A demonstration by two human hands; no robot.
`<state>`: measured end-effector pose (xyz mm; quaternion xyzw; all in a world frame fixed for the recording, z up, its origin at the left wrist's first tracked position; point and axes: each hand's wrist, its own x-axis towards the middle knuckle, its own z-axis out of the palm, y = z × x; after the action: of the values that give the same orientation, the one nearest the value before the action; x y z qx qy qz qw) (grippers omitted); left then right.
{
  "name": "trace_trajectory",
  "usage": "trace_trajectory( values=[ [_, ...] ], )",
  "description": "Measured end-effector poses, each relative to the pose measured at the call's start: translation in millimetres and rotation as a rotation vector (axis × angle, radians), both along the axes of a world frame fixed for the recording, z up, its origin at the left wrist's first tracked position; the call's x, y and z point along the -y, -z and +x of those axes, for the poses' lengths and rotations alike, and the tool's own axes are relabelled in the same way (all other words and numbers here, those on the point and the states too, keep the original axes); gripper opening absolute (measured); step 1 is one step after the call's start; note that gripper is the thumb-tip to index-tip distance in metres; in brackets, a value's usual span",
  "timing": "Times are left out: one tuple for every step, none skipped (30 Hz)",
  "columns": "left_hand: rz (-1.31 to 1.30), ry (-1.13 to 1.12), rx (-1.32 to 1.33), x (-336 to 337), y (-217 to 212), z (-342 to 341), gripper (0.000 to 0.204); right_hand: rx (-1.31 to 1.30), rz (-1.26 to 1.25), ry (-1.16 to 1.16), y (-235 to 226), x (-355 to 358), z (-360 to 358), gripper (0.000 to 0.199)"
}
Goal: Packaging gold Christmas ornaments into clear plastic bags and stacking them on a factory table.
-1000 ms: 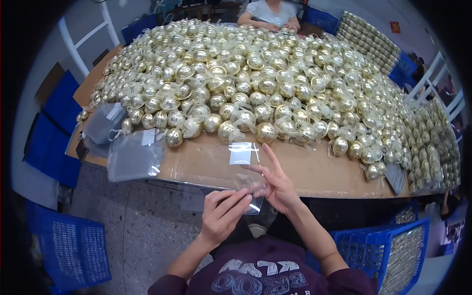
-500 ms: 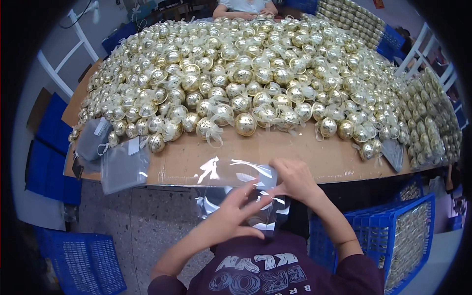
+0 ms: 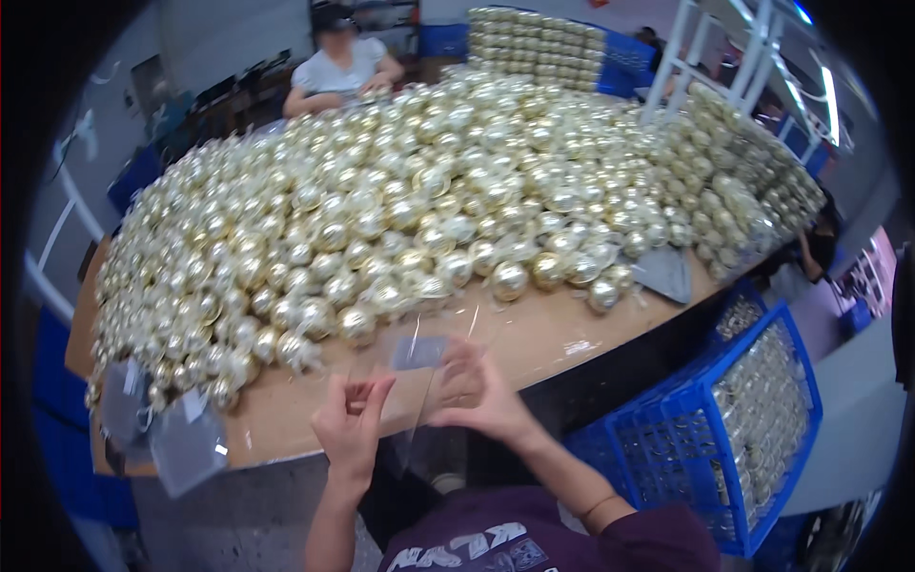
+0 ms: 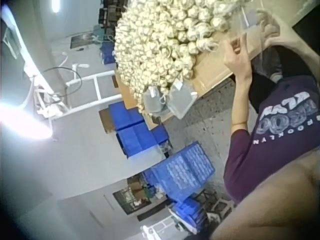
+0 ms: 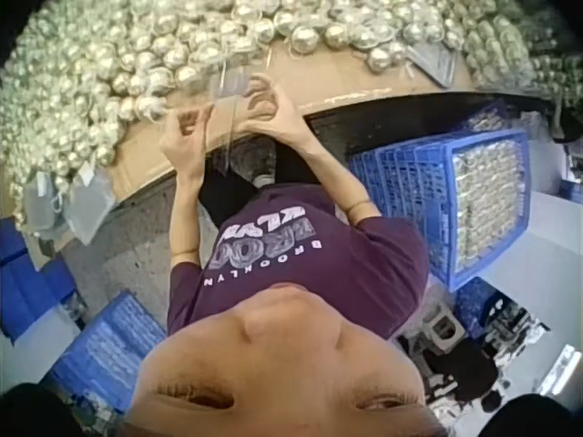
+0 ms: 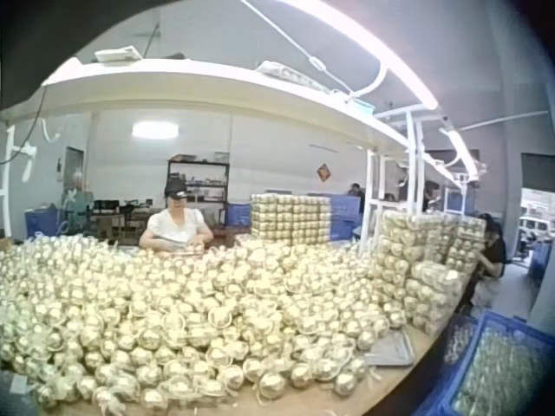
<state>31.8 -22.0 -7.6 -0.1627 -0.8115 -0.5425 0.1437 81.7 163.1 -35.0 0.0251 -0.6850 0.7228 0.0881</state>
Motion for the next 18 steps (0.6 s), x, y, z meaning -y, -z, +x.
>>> trace_trajectory(
  values=[
    [0.013, 0.031, -0.009, -6.8, -0.5, 0.2, 0.020, -0.031, -0.224, 0.039, 7.2, 13.2, -3.2, 0.060],
    [0.175, 0.000, 0.034, -12.1, -0.6, 0.7, 0.023, -0.039, -0.213, 0.062, 5.5, 14.4, -8.7, 0.060],
    [0.334, -0.033, 0.081, -16.4, 0.2, 0.9, 0.026, -0.039, -0.350, 0.126, 3.1, 12.6, -14.2, 0.044],
    [0.339, -0.018, 0.079, -16.9, 4.3, -0.9, 0.026, -0.040, -0.491, 0.183, 1.3, 13.6, -21.8, 0.028],
    [0.399, 0.020, 0.054, -16.3, 9.3, -3.8, 0.026, -0.128, -0.466, 0.311, -12.5, 21.7, -24.5, 0.005],
    [0.457, 0.054, 0.028, -14.3, 14.2, -8.5, 0.026, -0.136, -0.462, 0.324, -12.5, 23.9, -28.4, 0.005],
    [0.442, 0.099, -0.076, -8.1, 16.2, -16.2, 0.028, -0.199, -0.384, 0.414, -12.4, 26.6, -32.2, 0.006],
    [0.443, 0.102, -0.080, -9.4, 19.0, -21.2, 0.028, -0.261, -0.306, 0.501, -11.7, 28.1, -35.3, 0.009],
    [0.458, 0.156, -0.186, -11.8, 20.3, -26.4, 0.029, -0.325, -0.264, 0.561, -7.5, 27.1, -39.2, 0.025],
    [0.473, 0.209, -0.293, -15.1, 20.9, -29.5, 0.030, -0.330, -0.264, 0.560, -7.0, 19.4, -43.1, 0.025],
    [0.523, 0.291, -0.221, -16.2, 21.8, -29.8, 0.029, -0.355, -0.237, 0.557, -8.6, 10.0, -49.6, 0.030],
    [0.520, 0.284, -0.227, -23.7, 25.2, -33.7, 0.029, -0.380, -0.211, 0.553, -11.1, 2.7, -57.4, 0.036],
    [0.532, 0.239, -0.339, -36.9, 29.7, -40.8, 0.020, -0.434, -0.116, 0.588, -12.9, -1.4, -65.3, 0.048],
    [0.545, 0.197, -0.450, -49.0, 29.7, -45.0, 0.016, -0.437, -0.118, 0.589, -10.7, -8.0, -76.1, 0.048],
    [0.544, 0.199, -0.453, -59.8, 26.2, -43.4, 0.016, -0.553, -0.078, 0.495, -6.4, -15.1, -87.6, 0.055],
    [0.698, 0.263, -0.308, -68.7, 22.3, -40.9, 0.024, -0.666, -0.040, 0.386, -9.9, -14.5, -95.5, 0.066],
    [0.850, 0.326, -0.159, -71.4, 19.7, -40.9, 0.039, -0.636, -0.042, 0.425, -11.1, -8.8, -95.1, 0.090],
    [0.850, 0.316, -0.167, -64.4, 17.1, -43.6, 0.039, -0.638, -0.045, 0.413, -13.6, -12.3, -95.9, 0.090]
  ],
)
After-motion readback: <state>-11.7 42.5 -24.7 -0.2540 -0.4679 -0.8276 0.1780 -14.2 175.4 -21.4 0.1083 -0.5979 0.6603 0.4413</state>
